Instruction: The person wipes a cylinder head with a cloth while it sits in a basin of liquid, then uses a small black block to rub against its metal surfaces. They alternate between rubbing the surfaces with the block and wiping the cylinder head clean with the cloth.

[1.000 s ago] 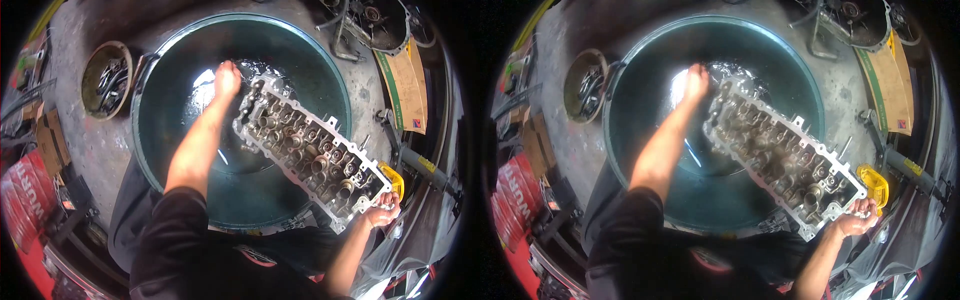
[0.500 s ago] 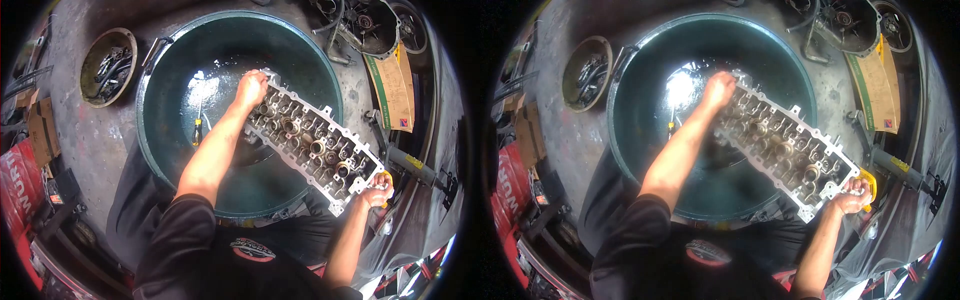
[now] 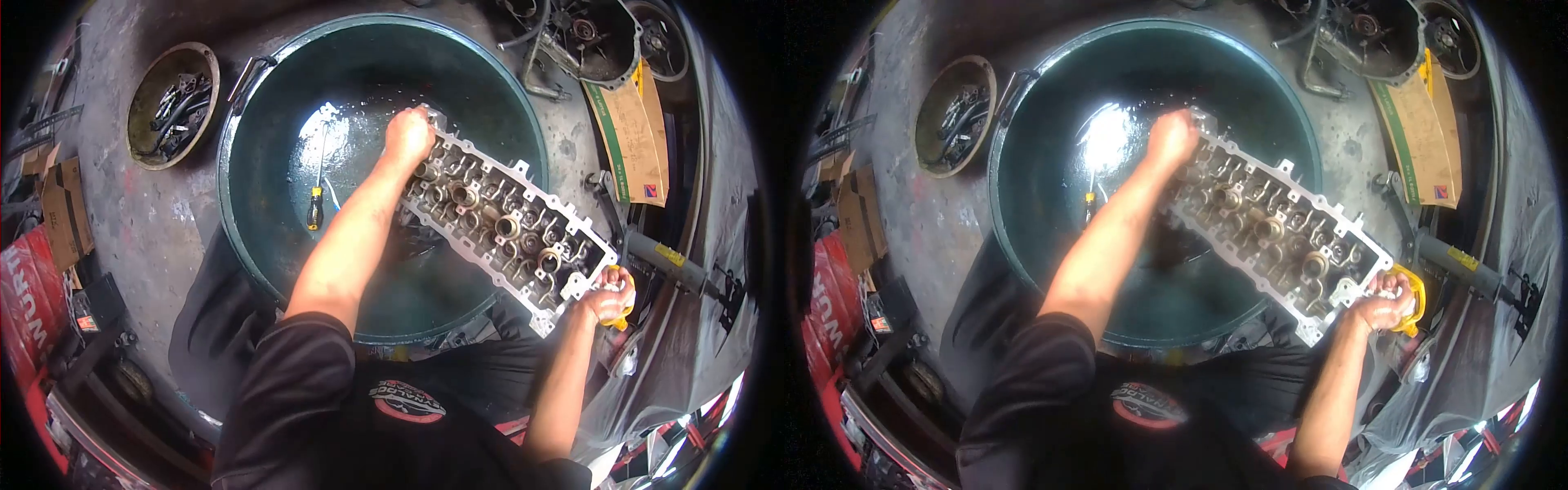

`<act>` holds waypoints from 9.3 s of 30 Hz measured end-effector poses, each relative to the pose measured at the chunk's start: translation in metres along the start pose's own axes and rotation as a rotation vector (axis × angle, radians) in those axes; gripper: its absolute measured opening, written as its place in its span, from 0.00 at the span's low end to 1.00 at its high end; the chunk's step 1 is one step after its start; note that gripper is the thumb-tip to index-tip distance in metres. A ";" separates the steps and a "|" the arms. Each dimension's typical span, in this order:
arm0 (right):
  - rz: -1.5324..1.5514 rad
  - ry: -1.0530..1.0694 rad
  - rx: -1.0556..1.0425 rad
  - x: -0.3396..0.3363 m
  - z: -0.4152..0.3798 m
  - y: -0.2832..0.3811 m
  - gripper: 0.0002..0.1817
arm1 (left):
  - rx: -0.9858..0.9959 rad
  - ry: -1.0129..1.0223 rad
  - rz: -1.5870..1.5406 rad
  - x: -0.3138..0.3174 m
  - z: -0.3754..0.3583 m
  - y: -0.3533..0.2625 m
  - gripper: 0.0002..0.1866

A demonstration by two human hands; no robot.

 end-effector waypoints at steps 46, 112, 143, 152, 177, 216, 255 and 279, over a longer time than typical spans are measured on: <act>-1.869 1.483 -0.860 0.250 -0.122 -0.094 0.21 | -0.359 -0.145 -0.766 0.016 -0.011 0.012 0.09; -1.884 1.450 -0.797 0.252 -0.129 -0.098 0.14 | 0.419 0.302 -0.137 0.006 0.058 0.054 0.37; -1.808 1.444 -0.792 0.250 -0.126 -0.099 0.12 | 0.079 0.287 0.096 0.031 0.113 0.110 0.15; -1.841 1.478 -0.818 0.251 -0.123 -0.096 0.13 | -0.313 -0.205 -0.199 -0.006 0.008 0.054 0.07; -1.797 1.473 -0.822 0.253 -0.125 -0.101 0.12 | 0.672 -0.084 -0.061 0.002 -0.009 0.037 0.11; -1.763 1.484 -0.764 0.241 -0.109 -0.114 0.13 | 0.812 0.102 0.105 -0.011 -0.029 0.026 0.23; -1.774 1.511 -0.810 0.249 -0.118 -0.101 0.14 | 0.399 -0.056 0.141 -0.003 -0.002 0.050 0.10; -1.791 1.460 -0.815 0.248 -0.115 -0.107 0.15 | 0.506 0.140 0.244 -0.026 -0.016 0.098 0.09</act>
Point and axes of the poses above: each hand's wrist, its own z-axis towards the middle knuckle, its own x-axis out of the palm, y = z × x, the point moved 3 cm from there along z, towards the middle knuckle, and after that the axes turned 4 degrees about -z, right-handed, at the moved point
